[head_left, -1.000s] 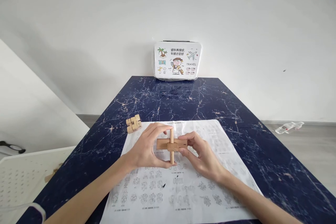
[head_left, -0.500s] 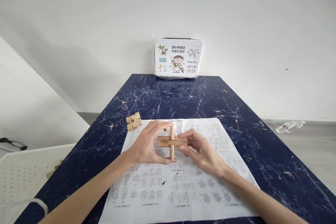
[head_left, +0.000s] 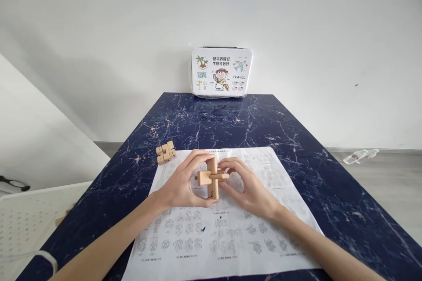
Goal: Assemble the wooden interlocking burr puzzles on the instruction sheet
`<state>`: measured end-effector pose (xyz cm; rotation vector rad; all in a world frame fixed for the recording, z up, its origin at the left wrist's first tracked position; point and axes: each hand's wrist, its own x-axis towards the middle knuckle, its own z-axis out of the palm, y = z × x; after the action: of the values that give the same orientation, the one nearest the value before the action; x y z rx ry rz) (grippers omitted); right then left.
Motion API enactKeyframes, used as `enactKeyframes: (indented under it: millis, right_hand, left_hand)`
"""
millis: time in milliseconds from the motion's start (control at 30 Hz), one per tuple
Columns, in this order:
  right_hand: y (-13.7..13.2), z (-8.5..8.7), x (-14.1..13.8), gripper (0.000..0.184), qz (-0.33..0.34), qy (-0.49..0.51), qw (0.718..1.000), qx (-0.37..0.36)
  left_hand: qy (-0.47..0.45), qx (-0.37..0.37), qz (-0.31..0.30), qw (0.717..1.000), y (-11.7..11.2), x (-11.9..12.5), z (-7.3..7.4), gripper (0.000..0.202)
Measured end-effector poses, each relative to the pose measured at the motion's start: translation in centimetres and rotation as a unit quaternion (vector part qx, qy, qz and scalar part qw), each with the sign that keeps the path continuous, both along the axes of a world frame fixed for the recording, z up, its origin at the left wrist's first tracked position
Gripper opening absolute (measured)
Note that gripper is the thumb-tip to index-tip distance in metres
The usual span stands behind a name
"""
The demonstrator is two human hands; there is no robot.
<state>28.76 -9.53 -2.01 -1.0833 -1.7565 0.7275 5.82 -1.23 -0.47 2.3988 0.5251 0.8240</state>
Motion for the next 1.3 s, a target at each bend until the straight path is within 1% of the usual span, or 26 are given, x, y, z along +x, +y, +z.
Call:
enactKeyframes:
  millis: [67,167,267,367,467,600,733,967,1100,1300]
  right_hand:
    - [0.0,-0.1,0.1,0.030,-0.021,-0.021,0.999,0.036]
    - [-0.1,-0.3,0.3,0.019,-0.030,-0.046,0.997,0.057]
    - [-0.1,-0.4,0.4,0.009,-0.020,-0.079,0.996,0.046]
    - [-0.1,-0.5,0.5,0.013,-0.020,-0.114,0.993,0.025]
    - [0.1,-0.8,0.6,0.017,-0.025,-0.131,0.991,0.009]
    - [0.2,-1.1,0.9,0.020,-0.010,-0.134,0.991,-0.002]
    - [0.1,-1.3,1.0,0.024,-0.009,-0.122,0.992,0.008]
    - [0.1,-1.4,0.6,0.024,-0.053,-0.116,0.992,-0.003]
    - [0.1,-1.2,0.7,0.021,-0.038,-0.105,0.994,-0.006]
    - [-0.2,-1.0,0.7,0.021,-0.024,-0.096,0.995,-0.002]
  left_hand:
    - [0.016,-0.005,0.000,1.000,0.0,0.0,0.1,0.090]
    - [0.050,-0.015,0.000,0.999,-0.1,0.0,0.2,0.091]
    - [0.082,-0.014,-0.001,0.997,-0.1,0.1,0.2,0.093]
    - [0.096,-0.028,0.001,0.995,0.0,0.2,0.1,0.093]
    - [0.088,-0.046,0.012,0.995,0.1,0.3,0.2,0.090]
    - [0.079,-0.055,0.017,0.995,0.1,0.6,0.5,0.081]
    - [0.081,-0.061,0.019,0.995,0.1,0.6,0.7,0.080]
    - [0.071,-0.085,0.038,0.993,0.2,0.5,1.0,0.073]
    - [0.056,-0.083,0.041,0.994,0.3,0.5,0.8,0.072]
    - [0.052,-0.084,0.020,0.995,0.3,0.4,0.6,0.075]
